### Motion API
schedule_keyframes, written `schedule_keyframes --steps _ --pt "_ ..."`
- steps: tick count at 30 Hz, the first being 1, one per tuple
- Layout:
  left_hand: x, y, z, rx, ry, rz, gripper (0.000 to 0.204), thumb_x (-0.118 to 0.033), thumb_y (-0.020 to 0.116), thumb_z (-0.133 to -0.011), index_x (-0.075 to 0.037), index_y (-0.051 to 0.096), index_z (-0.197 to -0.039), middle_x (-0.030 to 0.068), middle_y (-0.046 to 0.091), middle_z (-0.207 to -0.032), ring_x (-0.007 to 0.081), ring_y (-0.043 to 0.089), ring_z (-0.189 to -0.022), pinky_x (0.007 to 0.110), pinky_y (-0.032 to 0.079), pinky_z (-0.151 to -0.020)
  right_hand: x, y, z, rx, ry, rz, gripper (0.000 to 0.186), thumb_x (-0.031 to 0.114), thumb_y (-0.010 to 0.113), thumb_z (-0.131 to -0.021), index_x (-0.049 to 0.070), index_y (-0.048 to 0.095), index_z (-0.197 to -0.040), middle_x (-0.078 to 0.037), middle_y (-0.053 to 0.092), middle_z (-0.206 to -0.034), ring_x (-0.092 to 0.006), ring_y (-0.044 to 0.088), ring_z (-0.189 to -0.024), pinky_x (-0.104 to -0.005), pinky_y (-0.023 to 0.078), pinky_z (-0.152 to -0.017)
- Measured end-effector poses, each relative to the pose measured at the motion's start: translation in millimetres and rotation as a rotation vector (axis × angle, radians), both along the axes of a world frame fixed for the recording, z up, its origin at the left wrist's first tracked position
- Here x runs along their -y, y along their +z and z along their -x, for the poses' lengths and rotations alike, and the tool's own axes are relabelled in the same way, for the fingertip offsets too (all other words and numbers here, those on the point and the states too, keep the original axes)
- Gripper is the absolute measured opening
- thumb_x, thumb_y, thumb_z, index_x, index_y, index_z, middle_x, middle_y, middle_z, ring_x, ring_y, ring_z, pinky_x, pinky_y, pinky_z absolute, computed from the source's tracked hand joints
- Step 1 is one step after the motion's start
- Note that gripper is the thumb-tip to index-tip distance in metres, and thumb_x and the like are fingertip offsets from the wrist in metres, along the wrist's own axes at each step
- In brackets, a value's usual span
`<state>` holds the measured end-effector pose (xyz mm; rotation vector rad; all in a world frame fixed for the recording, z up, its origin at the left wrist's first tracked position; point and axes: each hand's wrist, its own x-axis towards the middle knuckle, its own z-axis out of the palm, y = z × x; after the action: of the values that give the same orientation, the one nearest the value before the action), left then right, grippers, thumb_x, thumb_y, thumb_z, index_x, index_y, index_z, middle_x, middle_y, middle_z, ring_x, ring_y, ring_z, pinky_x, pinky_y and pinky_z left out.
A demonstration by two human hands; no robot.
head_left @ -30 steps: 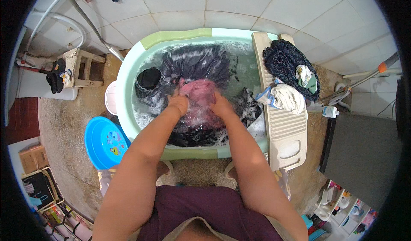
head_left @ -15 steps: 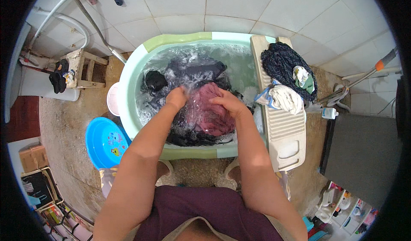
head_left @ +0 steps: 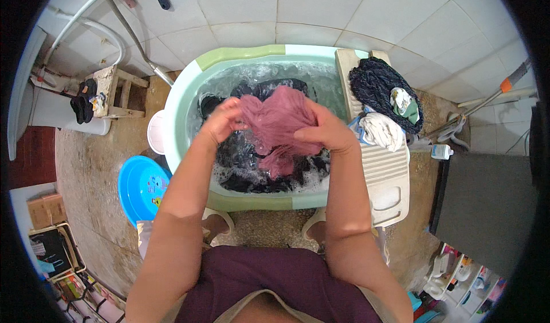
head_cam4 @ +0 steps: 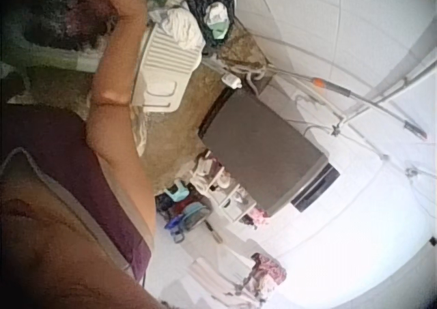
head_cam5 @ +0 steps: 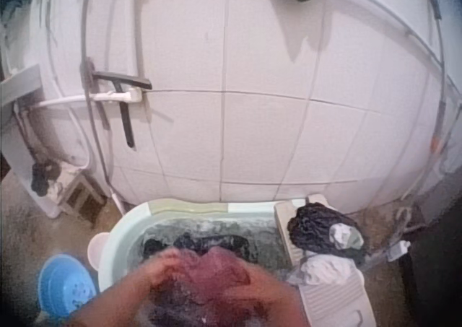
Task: The person washes clothes by hand in a basin of soapy water, dipping, rubbing, and wringing out a dark garment and a pink garment one at a time.
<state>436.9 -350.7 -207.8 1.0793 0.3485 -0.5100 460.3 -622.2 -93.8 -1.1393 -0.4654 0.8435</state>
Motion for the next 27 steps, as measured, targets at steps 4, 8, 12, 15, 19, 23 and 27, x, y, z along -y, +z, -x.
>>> schedule_keyframes --steps 4,8,12,15,19,23,27 --pt "-19.3 58.6 -21.5 0.113 0.099 -0.002 0.01 -0.011 0.055 -0.082 -0.014 0.053 -0.092 0.0002 0.06 -0.089 0.0138 0.058 -0.083 0.032 0.049 -0.072 -0.3 -33.0 -9.9 -0.111 -0.216 0.058 0.061 0.007 0.063 -0.076 0.001 0.037 -0.131 -0.008 0.053 -0.117 -0.0158 0.052 -0.103 -0.0287 0.04 -0.091" --pt "-9.9 112.8 -29.2 0.357 0.411 -0.05 0.009 -0.007 0.055 -0.079 -0.006 0.054 -0.087 0.0024 0.059 -0.085 0.0137 0.056 -0.077 0.025 0.046 -0.071 -5.8 -67.5 -12.7 -0.249 -0.394 0.262 0.048 0.01 0.06 -0.079 -0.001 0.045 -0.124 -0.01 0.056 -0.111 -0.0162 0.055 -0.096 -0.0291 0.044 -0.084" --pt "-20.1 113.4 -29.1 0.378 0.196 -0.025 0.011 -0.005 0.054 -0.073 -0.005 0.054 -0.084 0.0025 0.058 -0.081 0.0138 0.055 -0.075 0.026 0.045 -0.07 4.1 -113.3 -22.4 -0.459 -0.583 0.375 0.029 0.012 0.058 -0.081 -0.002 0.057 -0.107 -0.01 0.062 -0.094 -0.0156 0.058 -0.082 -0.0281 0.048 -0.072" --pt "-41.2 62.0 -23.0 0.192 0.053 -0.369 0.007 -0.01 0.06 -0.071 -0.005 0.058 -0.076 0.0039 0.059 -0.082 0.0129 0.055 -0.074 0.025 0.044 -0.07 -0.9 -134.0 -21.8 -0.597 -0.775 0.17 0.021 0.012 0.055 -0.083 -0.004 0.06 -0.096 -0.009 0.063 -0.084 -0.0166 0.06 -0.076 -0.027 0.048 -0.067" --pt "-11.5 -11.0 3.1 0.483 -0.253 -1.235 0.021 -0.014 0.06 -0.071 -0.013 0.067 -0.091 0.0173 0.054 -0.105 0.0301 0.054 -0.093 0.035 0.044 -0.083 -16.0 -150.2 -7.1 -0.502 -0.885 0.249 0.03 0.011 0.053 -0.083 -0.002 0.056 -0.111 -0.012 0.063 -0.091 -0.0201 0.06 -0.087 -0.0307 0.048 -0.077" --pt "38.8 -50.2 35.7 0.41 -0.538 -1.583 0.036 -0.018 0.061 -0.075 -0.02 0.06 -0.11 0.0191 0.039 -0.13 0.0342 0.046 -0.114 0.04 0.041 -0.093 -30.7 -186.1 16.5 0.33 -0.53 0.938 0.051 0.021 0.056 -0.081 0.015 0.041 -0.129 -0.021 0.059 -0.1 -0.0303 0.059 -0.093 -0.0375 0.045 -0.084" --pt "34.0 -89.8 40.8 0.137 -0.88 -1.617 0.037 -0.02 0.053 -0.08 -0.019 0.056 -0.116 0.0182 0.044 -0.128 0.0369 0.049 -0.112 0.042 0.042 -0.091 -38.9 -186.8 25.3 0.313 -0.154 1.258 0.071 0.028 0.06 -0.077 0.022 0.025 -0.138 -0.023 0.054 -0.116 -0.035 0.054 -0.104 -0.0393 0.042 -0.09"
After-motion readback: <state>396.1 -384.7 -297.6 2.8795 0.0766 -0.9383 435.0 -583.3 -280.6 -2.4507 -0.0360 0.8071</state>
